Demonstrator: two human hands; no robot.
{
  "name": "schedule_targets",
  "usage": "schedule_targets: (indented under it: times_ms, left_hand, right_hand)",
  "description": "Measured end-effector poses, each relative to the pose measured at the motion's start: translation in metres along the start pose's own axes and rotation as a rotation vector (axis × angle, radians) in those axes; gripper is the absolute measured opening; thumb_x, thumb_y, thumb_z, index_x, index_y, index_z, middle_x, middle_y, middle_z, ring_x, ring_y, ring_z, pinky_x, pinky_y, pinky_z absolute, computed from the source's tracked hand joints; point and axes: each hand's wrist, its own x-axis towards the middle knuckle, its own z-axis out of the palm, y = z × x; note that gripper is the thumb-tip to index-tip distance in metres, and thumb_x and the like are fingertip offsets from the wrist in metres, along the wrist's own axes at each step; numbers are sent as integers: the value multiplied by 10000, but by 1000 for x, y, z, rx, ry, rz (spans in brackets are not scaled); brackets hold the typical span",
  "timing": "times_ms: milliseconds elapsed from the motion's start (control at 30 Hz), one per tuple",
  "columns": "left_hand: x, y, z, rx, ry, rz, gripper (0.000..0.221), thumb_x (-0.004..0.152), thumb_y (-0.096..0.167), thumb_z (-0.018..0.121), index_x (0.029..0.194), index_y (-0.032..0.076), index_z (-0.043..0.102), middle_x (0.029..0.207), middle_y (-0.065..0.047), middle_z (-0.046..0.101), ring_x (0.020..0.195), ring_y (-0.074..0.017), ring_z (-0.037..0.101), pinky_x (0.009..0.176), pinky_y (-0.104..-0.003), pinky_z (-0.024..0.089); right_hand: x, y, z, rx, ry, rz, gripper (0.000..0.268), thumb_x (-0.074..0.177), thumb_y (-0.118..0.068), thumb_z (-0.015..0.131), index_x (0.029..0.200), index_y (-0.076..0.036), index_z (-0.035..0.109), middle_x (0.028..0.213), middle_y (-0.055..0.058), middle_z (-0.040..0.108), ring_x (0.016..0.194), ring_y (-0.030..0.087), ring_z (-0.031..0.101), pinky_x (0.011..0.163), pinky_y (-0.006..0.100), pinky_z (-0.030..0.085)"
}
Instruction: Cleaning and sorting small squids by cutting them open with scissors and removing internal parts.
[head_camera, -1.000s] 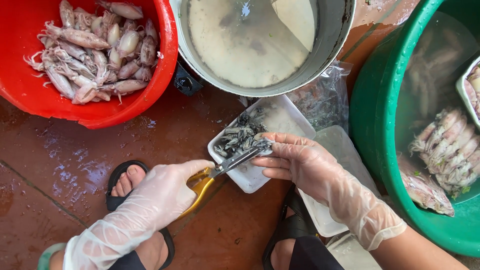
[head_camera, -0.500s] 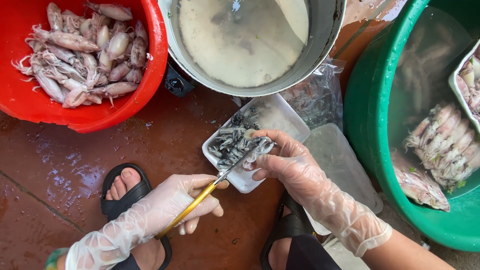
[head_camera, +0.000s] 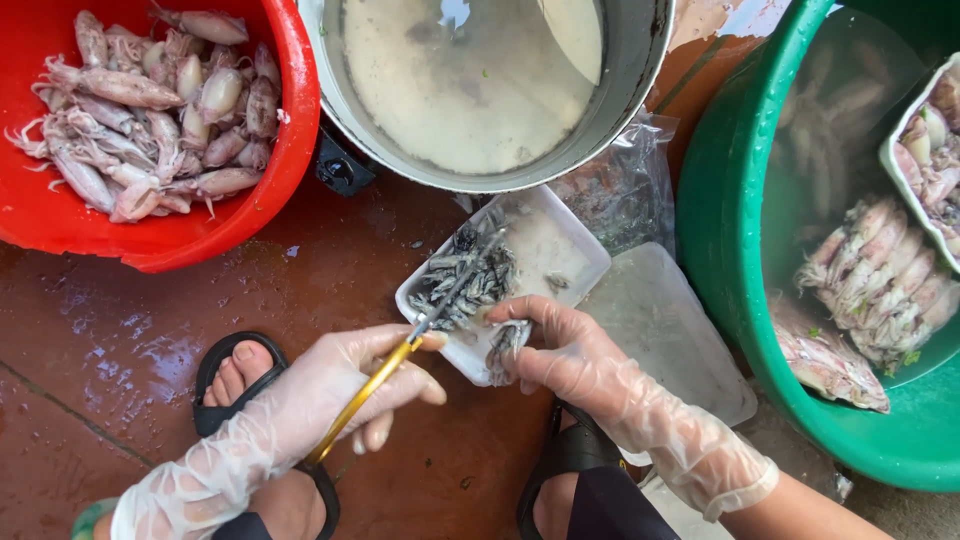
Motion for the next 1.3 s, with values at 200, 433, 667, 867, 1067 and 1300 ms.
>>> schedule_targets:
  times_ms: [200,433,667,867,1067,1300]
  left_hand:
    - [1,5,-20,1180,287,-295,597,942,476,448,1510,573,293,1534,203,502,1379,-162,629,1143,-400,500]
    - [53,-64,-28,1324,382,-365,788,802,609,531,1453,824,142,1386,517,499,1050,42,777,900,-189,519]
    - [61,-105,-8,857,1130,-186,755,512,998,561,1091,521,482,1036,-84,501,1191,-327,566,1138,-351,365]
    - [70,-91,-29,578,820,-501,1108,542,1083,458,1488,512,377,1575,-49,318,1554,-239,195,1282,-326,41]
    - [247,-280,-72,-24,1543,25,1270,674,1083,487,1299,-16,608,1408,-331,485,1443,-422,294,1230,-463,102]
    - [136,-205,-37,760,1591,-79,1098,232,1001,550,929,154,600,904,-54,681,960,-326,663,1068,-330,490]
  right_hand:
    - [-67,-48,-52,-92,36,-279,493,809,-124,748,1300,-99,724,1080,77,824,786,129,759,726,287,668]
    - [-10,-50,-207,-302,861,-70,462,830,-19,533,1219,-179,725,791,144,704,607,189,580,462,316,411]
    - [-7,-80,-212,-816,560,229,812,789,-186,666,1572,-260,461,1557,7,564,1389,180,547,1180,357,390]
    - [8,-85,-224,-951,530,413,696,812,-155,822,1462,-282,607,1343,105,712,1218,268,633,1078,400,447]
    - [0,-106,-245,-870,579,112,360,825,-30,800,1175,-115,809,1130,44,798,1040,195,690,986,339,486]
    - [-18,-184,-118,-423,683,-582,312,854,-42,703,1152,-133,723,851,54,770,685,100,601,585,231,436]
